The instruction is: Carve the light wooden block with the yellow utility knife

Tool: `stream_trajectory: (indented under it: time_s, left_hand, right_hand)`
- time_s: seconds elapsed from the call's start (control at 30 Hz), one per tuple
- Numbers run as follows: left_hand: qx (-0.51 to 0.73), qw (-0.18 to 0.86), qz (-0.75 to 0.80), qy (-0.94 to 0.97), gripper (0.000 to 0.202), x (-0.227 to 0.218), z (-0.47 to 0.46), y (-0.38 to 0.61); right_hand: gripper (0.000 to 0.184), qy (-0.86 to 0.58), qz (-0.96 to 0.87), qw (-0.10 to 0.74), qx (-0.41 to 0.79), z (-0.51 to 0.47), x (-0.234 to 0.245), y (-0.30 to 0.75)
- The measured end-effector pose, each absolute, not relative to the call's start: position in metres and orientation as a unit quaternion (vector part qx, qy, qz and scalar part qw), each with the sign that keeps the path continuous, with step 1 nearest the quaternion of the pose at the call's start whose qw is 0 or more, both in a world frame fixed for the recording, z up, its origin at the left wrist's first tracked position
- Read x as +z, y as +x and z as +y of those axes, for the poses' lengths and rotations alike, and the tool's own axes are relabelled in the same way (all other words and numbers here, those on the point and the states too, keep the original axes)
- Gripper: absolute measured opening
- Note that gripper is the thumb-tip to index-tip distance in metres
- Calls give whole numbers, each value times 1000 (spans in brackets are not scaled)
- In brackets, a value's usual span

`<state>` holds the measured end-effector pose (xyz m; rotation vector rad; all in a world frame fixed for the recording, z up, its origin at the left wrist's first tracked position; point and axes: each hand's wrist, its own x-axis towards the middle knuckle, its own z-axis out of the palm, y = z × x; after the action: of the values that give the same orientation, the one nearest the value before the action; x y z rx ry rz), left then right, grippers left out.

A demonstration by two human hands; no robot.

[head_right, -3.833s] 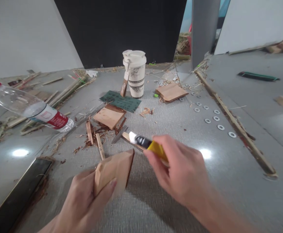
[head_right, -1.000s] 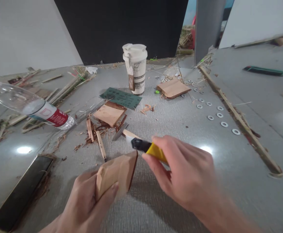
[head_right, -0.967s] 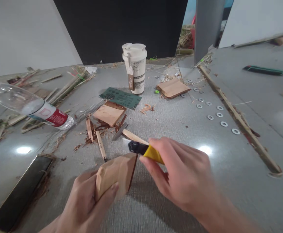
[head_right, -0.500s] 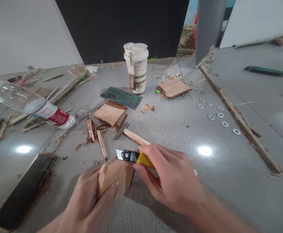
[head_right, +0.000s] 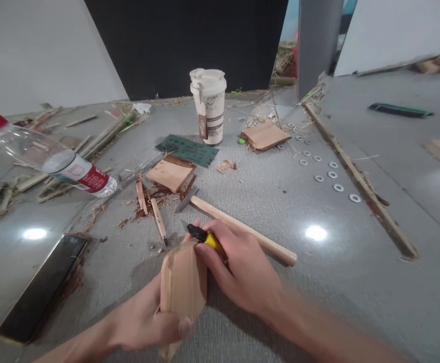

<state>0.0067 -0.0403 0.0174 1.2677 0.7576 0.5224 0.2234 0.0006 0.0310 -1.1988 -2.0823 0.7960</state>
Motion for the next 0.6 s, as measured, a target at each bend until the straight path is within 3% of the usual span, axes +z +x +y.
stream_trajectory:
  time_s: [0.1,0.3,0.43,0.5,0.6]
  left_hand:
    - [245,752,359,495,122,22,-37,3]
    - [253,736,362,514,102,30,-26,-8]
    - [248,751,320,521,98,27,-19,-11]
    - [213,774,292,520,99,19,-16,-13]
    - [141,818,230,507,115,7,-13,-12]
  right_hand:
    - [16,-453,-796,298,271,2,28,228]
    - [10,-370,-853,321,178,4,34,233]
    - [16,-340,-864,321,189,9,34,238]
    - [21,-388,-847,321,172,15,32,244]
    - [28,-528,-805,258,76,24,26,251]
